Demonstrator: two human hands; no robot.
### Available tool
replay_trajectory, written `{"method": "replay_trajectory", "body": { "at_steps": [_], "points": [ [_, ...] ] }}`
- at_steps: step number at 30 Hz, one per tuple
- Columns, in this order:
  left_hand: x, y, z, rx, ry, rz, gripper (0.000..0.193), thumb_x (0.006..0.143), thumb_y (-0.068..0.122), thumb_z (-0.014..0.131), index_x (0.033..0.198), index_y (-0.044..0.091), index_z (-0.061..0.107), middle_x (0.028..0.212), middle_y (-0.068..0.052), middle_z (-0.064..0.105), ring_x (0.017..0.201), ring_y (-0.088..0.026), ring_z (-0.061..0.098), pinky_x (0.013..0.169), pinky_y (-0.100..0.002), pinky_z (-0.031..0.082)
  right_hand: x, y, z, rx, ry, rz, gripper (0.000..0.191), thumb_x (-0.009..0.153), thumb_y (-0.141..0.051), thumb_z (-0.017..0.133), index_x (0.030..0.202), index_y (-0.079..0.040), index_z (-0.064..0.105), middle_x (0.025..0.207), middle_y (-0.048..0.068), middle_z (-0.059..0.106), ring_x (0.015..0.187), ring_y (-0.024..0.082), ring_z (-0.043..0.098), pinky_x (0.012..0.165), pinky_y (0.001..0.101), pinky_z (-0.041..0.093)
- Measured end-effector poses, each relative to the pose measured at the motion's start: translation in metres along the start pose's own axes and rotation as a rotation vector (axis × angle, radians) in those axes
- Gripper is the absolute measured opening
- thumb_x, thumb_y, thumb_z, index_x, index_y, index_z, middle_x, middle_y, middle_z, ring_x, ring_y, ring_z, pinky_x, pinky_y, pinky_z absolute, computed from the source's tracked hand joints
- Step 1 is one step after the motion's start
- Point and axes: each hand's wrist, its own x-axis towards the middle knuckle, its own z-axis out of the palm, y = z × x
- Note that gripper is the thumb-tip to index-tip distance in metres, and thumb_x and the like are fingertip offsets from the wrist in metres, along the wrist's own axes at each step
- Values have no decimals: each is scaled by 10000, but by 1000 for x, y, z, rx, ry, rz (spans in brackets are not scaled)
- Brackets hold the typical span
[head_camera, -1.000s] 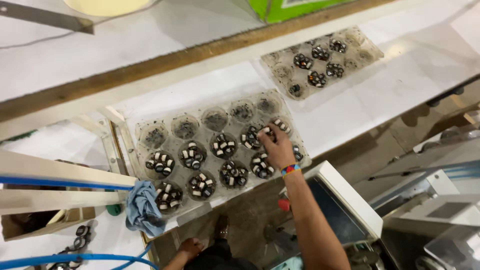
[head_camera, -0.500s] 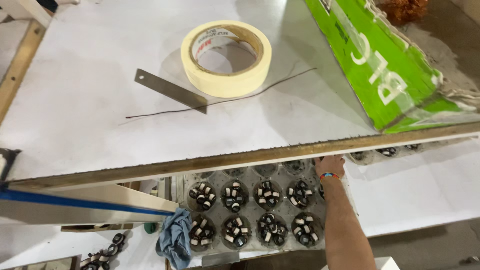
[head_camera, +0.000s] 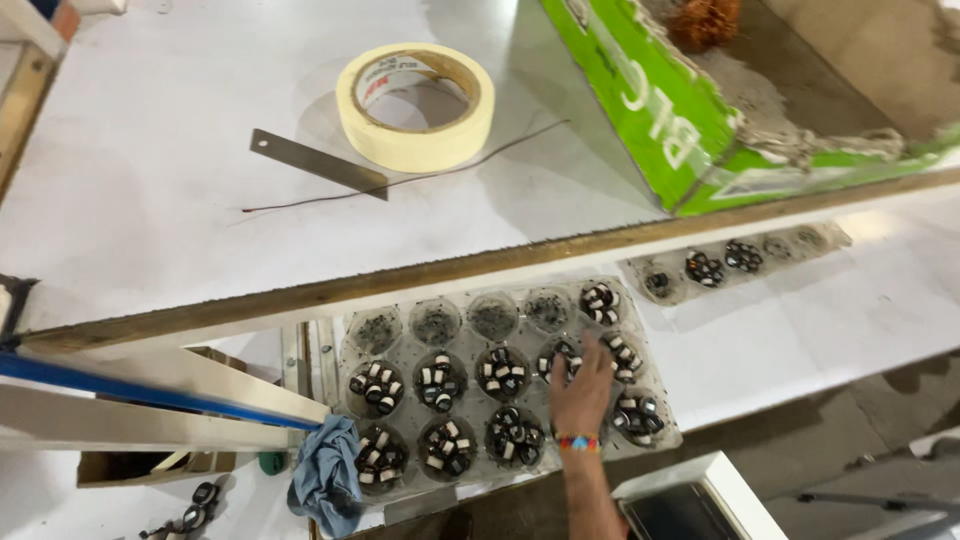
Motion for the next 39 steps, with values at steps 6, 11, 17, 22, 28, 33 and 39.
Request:
{"method": "replay_trajectory", "body": {
  "at_steps": [6,11,17,22,28,33,39],
  "points": [
    [17,27,17,115,-42,98,355,857,458,697,974,139,800,982,-138,772,969,-327,730,881,-434,568,-201,15,-57,281,-718,572,460,885,-231,693,1310,-83,599,1118,166,663,921,324,672,835,429,553],
    [11,57,41,276,-137,165,352,855,452,703,975,136,801,978,-139,776,962,-326,734,874,-435,570,-348,104,-132,107,-733,821,421,871,-266,707,1255,-109,638,1066,137,699,905,311,704,828,421,567],
    [-5,103,80,531,-278,260,348,852,445,711,977,133,802,972,-140,781,953,-324,739,867,-437,572,-485,134,-238,-49,-446,1116,377,854,-308,724,1189,-141,685,1003,102,743,886,296,742,820,412,584],
    [-36,147,127,643,-340,334,345,850,439,717,978,131,803,967,-141,785,946,-322,743,860,-438,574,-529,131,-295,-176,-265,1102,343,883,-325,724,1170,-137,708,1087,123,734,984,329,707,850,429,569],
    [-103,172,201,596,-297,415,341,848,432,724,979,127,804,961,-142,790,938,-320,748,852,-440,576,-530,162,-350,-488,-191,1064,484,857,-266,697,1329,-176,633,1184,193,645,1027,406,626,804,506,553],
    [-168,159,269,598,-195,698,305,851,391,729,977,128,816,1010,-119,785,967,-309,733,844,-410,574,-519,193,-383,-436,-11,725,300,817,-138,690,1117,-138,686,1126,128,687,1007,354,665,821,462,569],
    [-222,149,361,341,-299,676,270,877,294,736,1051,91,779,998,-115,810,938,-220,783,836,-352,602,-547,187,-426,-369,100,337,246,750,-140,760,988,-127,699,1071,149,662,976,362,638,778,495,523]
  ]
}}
